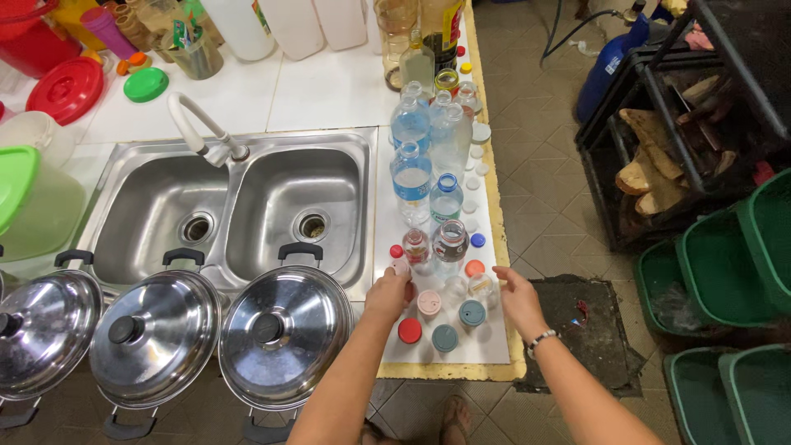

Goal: The person closes various bottles and containers on a kitchen counter. They pick up small spice jars and larger plastic jugs, screw on their lids, and place them back in an organized row.

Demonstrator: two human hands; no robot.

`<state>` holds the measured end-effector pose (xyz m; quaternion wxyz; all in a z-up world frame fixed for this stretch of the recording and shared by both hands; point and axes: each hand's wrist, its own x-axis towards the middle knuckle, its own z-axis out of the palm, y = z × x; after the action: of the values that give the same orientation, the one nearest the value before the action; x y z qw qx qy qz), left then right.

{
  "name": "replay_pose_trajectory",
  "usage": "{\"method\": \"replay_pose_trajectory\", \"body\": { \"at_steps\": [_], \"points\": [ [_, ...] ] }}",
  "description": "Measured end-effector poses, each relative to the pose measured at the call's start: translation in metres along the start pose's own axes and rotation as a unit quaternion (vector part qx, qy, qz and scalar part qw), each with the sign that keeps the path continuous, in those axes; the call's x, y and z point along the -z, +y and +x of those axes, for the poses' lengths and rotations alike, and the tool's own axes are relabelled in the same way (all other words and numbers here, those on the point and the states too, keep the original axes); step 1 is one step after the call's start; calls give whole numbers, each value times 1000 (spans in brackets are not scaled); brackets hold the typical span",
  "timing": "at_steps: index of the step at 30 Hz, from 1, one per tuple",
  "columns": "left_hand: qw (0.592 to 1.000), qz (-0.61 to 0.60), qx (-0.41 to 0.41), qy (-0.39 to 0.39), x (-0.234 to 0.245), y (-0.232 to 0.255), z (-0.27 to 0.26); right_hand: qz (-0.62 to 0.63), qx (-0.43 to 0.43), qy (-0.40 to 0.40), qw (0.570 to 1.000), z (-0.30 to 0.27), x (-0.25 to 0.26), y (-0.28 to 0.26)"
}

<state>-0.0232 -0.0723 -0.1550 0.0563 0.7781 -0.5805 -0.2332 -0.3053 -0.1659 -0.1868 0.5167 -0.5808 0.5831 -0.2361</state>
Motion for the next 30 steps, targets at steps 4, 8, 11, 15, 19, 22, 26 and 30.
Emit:
{"method": "replay_pose_trajectory", "body": {
  "at_steps": [4,8,11,15,19,22,26,30],
  "points": [
    [999,9,-25,20,-9,-2,4,-184,195,-26,963,34,6,-4],
    [996,-59,17,60,-13,-2,3,-206,183,-65,959,52,11,-17],
    [980,-164,22,109,7,-7,0,-133,131,-1,982,41,6,-31],
    [944,-327,-24,48,38,18,-5,-81,133,22,988,7,2,-44],
    [982,-177,-23,55,42,77,-14,-176,145,54,972,-12,-9,-51],
    [994,-76,-15,82,38,107,-13,-236,133,49,961,-15,-14,-53],
    [996,-22,-33,83,17,112,-13,-306,158,18,939,-13,-21,-49],
    [990,37,-63,118,-9,113,-4,-344,152,-19,926,-8,-26,-48]
  ]
}}
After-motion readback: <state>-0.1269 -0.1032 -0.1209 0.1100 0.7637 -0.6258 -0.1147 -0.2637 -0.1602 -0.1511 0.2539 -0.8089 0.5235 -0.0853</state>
